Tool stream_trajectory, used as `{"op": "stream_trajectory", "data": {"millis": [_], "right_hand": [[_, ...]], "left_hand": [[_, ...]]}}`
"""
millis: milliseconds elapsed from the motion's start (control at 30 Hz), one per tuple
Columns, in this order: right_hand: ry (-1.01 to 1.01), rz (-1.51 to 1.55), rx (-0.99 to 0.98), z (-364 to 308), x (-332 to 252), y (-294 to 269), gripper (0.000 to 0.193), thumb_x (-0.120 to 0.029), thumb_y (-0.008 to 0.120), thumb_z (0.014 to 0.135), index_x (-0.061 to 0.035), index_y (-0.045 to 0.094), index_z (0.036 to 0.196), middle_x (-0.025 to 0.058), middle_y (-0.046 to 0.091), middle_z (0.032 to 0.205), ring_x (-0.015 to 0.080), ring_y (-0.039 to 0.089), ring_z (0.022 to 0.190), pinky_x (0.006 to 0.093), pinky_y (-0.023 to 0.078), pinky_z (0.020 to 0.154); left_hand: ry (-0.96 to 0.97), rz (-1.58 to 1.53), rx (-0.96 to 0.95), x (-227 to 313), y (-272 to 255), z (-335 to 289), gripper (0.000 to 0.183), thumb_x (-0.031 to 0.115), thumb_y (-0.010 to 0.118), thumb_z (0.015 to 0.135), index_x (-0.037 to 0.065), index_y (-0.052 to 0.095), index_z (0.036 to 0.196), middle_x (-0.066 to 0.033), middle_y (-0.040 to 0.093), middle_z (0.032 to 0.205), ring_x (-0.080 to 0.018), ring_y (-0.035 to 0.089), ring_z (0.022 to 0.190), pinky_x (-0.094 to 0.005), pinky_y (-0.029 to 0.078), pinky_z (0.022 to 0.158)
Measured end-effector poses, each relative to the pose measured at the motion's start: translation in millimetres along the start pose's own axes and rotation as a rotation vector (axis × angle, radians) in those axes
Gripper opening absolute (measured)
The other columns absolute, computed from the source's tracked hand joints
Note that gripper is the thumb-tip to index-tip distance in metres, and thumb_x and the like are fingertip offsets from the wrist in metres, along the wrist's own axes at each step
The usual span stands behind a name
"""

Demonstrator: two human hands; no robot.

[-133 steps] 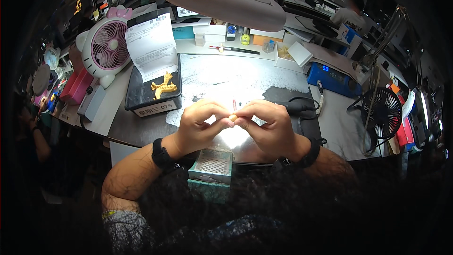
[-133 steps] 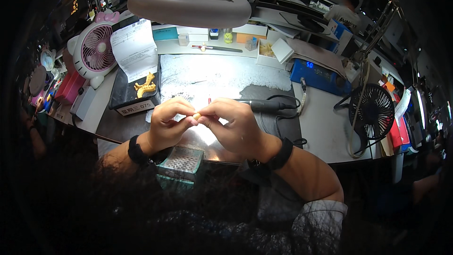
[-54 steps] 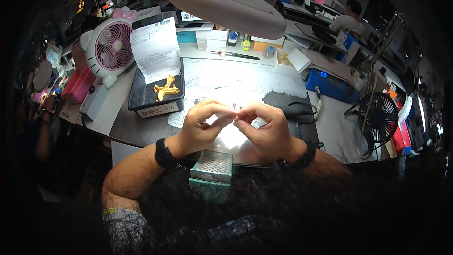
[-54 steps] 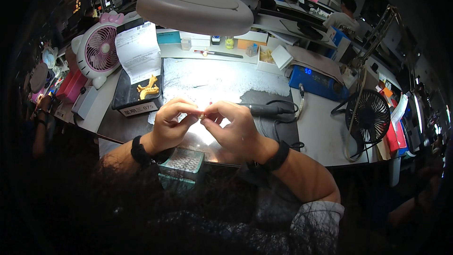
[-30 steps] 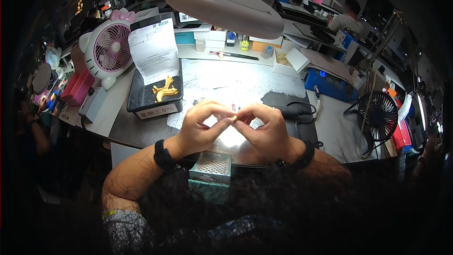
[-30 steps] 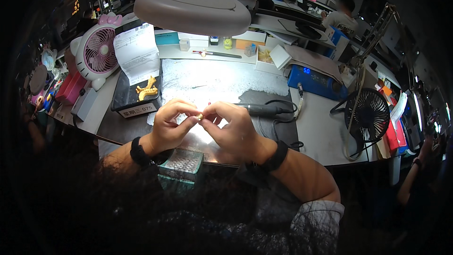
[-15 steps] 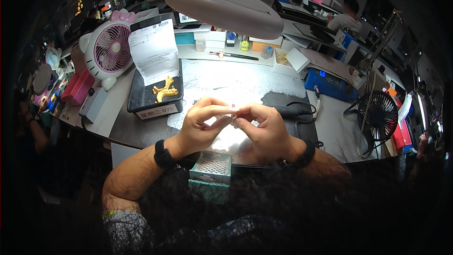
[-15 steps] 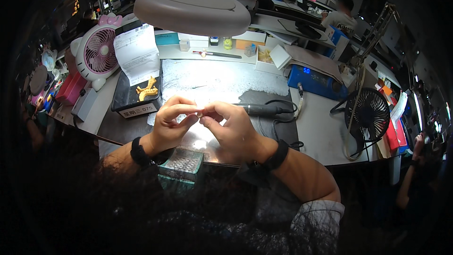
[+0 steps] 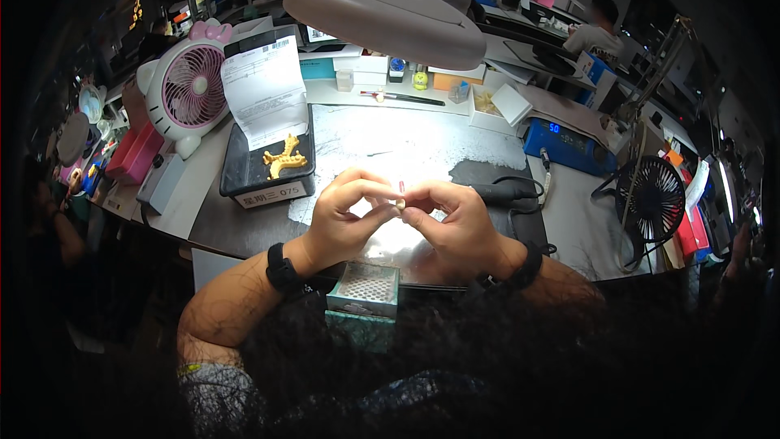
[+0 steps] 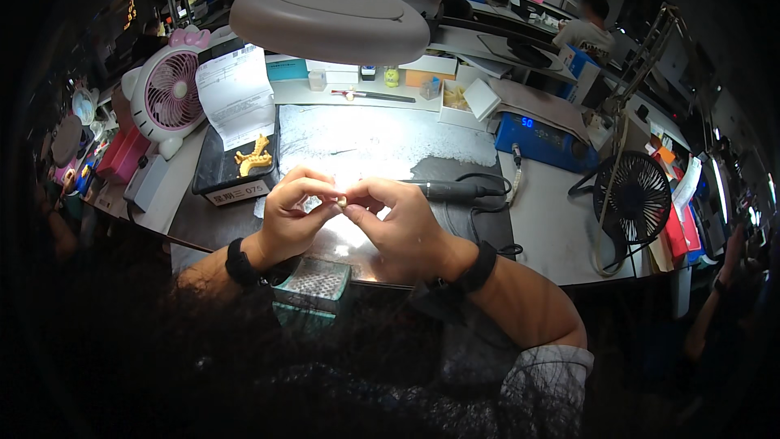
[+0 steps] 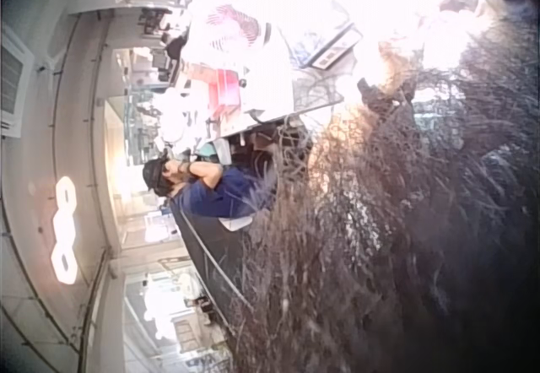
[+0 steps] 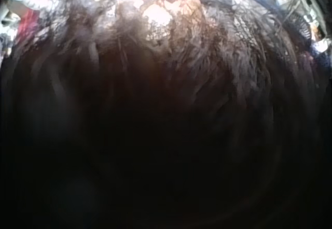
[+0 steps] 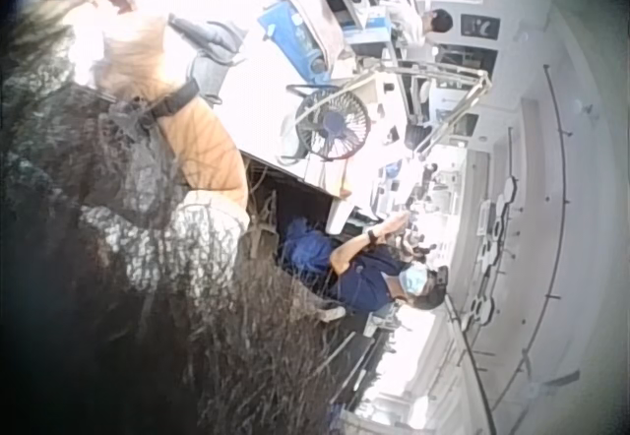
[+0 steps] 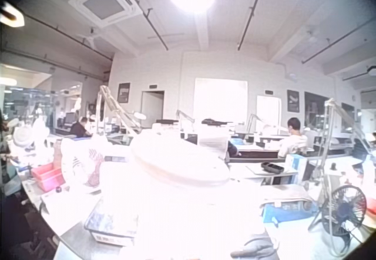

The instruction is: Polishing a small dental or medical component with a handheld rotary tool.

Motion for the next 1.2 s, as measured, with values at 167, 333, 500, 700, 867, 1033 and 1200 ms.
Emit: {"op": "stream_trajectory", "data": {"millis": [167,333,500,700,867,1033,1200], "right_hand": [[0.06,0.114,-0.022,0,6,2,0.018,-0.002,0.068,0.099,0.0066,0.07,0.114,0.0083,0.075,0.101,0.0118,0.071,0.093,0.0284,0.058,0.085],[0.201,0.332,-0.069,-1,17,6,0.02,-0.006,0.065,0.103,0.0066,0.069,0.118,0.006,0.073,0.103,0.0111,0.068,0.094,0.0277,0.056,0.085],[0.221,0.404,-0.117,0,23,7,0.022,-0.008,0.064,0.104,0.0065,0.067,0.121,0.0065,0.073,0.104,0.0112,0.068,0.094,0.0275,0.055,0.085],[0.22,0.432,-0.11,0,22,8,0.021,-0.008,0.063,0.105,0.0061,0.067,0.121,0.0064,0.073,0.105,0.0118,0.068,0.095,0.0286,0.055,0.087],[0.218,0.353,-0.05,1,21,4,0.019,-0.007,0.066,0.103,0.0048,0.069,0.118,0.0061,0.074,0.104,0.0112,0.068,0.094,0.0279,0.056,0.086],[0.204,0.3,-0.035,0,26,3,0.018,-0.007,0.068,0.102,0.0035,0.07,0.116,0.0054,0.074,0.104,0.0105,0.068,0.094,0.0272,0.056,0.086],[0.253,0.345,-0.035,1,24,4,0.017,-0.006,0.067,0.102,0.0034,0.07,0.116,0.0053,0.073,0.104,0.0105,0.068,0.094,0.0271,0.056,0.085]], "left_hand": [[-0.001,-0.013,0.005,-3,-1,0,0.026,-0.009,0.079,0.084,0.003,0.074,0.106,-0.0081,0.069,0.102,-0.0147,0.067,0.091,-0.0276,0.054,0.08],[-0.023,-0.057,0.04,-5,1,1,0.027,-0.004,0.082,0.083,0.006,0.075,0.107,-0.0054,0.072,0.099,-0.0135,0.066,0.084,-0.0276,0.054,0.077],[-0.041,-0.084,0.055,-8,1,-1,0.029,-0.004,0.081,0.083,0.007,0.075,0.109,-0.0052,0.072,0.099,-0.0132,0.066,0.083,-0.028,0.053,0.077],[-0.011,-0.049,-0.013,-10,2,-2,0.031,-0.01,0.078,0.085,0.003,0.071,0.113,-0.0088,0.067,0.107,-0.0135,0.065,0.09,-0.0272,0.054,0.081],[-0.014,-0.022,0.006,-8,1,-1,0.029,-0.008,0.079,0.086,0.003,0.072,0.111,-0.0089,0.067,0.106,-0.0135,0.066,0.09,-0.0265,0.055,0.079],[0.032,0.048,-0.025,-2,2,2,0.028,-0.008,0.081,0.086,0.002,0.071,0.11,-0.0096,0.067,0.107,-0.0131,0.067,0.09,-0.0252,0.056,0.077],[-0.034,0.016,0.049,-7,1,0,0.024,-0.002,0.083,0.084,0.005,0.074,0.105,-0.008,0.07,0.101,-0.0135,0.066,0.084,-0.0264,0.055,0.074]]}}
Point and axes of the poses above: each hand's wrist, its own z-axis towards the middle knuckle, its own y-axis out of the palm, x = y × z, the point moved 8 cm from there along z, towards the middle knuckle
